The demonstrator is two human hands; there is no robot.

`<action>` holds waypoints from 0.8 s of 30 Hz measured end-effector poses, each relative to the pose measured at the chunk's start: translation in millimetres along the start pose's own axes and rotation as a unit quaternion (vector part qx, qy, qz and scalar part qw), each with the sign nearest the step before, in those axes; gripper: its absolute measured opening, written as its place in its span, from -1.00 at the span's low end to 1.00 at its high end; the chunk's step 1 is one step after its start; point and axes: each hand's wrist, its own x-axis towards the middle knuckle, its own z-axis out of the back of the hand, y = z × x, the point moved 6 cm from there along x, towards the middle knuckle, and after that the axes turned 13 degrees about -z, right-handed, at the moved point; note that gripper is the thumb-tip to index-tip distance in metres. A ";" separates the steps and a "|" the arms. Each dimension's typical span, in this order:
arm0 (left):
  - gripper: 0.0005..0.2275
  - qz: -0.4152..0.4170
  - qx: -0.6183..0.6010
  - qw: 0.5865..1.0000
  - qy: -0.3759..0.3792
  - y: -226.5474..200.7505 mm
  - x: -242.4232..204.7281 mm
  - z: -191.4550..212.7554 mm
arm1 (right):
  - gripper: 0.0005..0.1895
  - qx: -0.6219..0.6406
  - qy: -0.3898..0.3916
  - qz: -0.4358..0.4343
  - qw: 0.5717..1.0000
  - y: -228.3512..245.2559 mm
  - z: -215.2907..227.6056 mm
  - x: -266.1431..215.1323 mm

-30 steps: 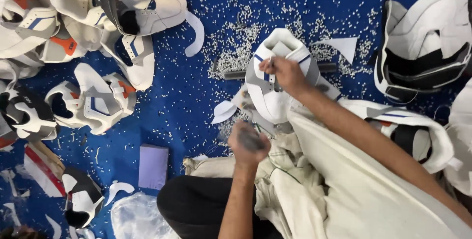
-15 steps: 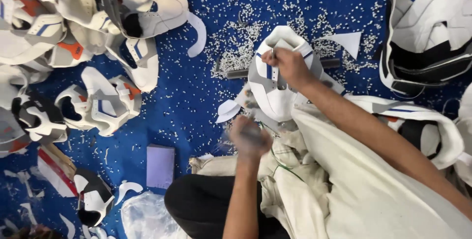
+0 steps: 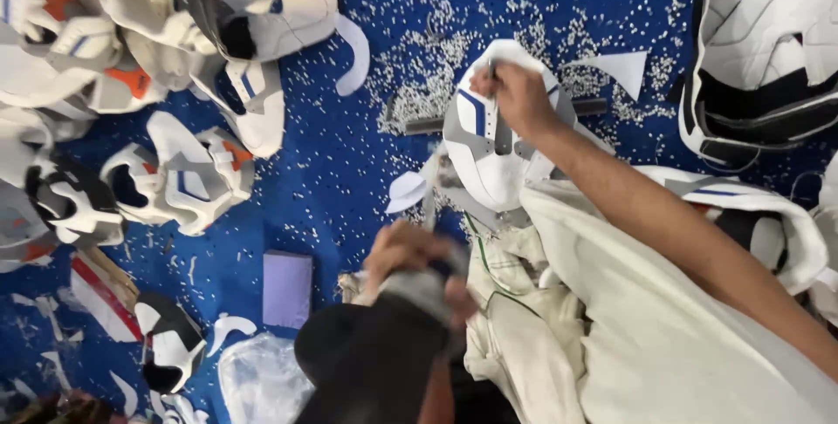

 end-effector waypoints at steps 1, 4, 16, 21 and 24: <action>-0.59 0.015 -0.034 0.999 0.023 13.0 0.4 -15.5 | -0.92 -0.082 -0.018 0.074 0.994 15.4 0.8 -4.5; -0.61 0.094 -0.100 0.988 0.069 87.1 -40.5 -73.5 | -0.70 -0.159 0.032 0.141 0.977 42.9 5.5 -21.5; -0.57 0.069 0.312 0.903 0.286 83.0 -73.3 21.3 | -0.69 0.011 -0.142 -0.215 0.966 -28.4 169.6 -73.3; -0.49 0.038 0.215 0.938 0.268 181.0 -30.3 -114.6 | -0.79 -0.375 -0.243 -0.153 0.881 65.7 266.3 -126.5; -0.51 0.117 0.104 0.964 0.217 196.8 35.7 -189.7 | -0.59 -0.458 -0.301 -0.157 0.822 58.4 303.3 -129.1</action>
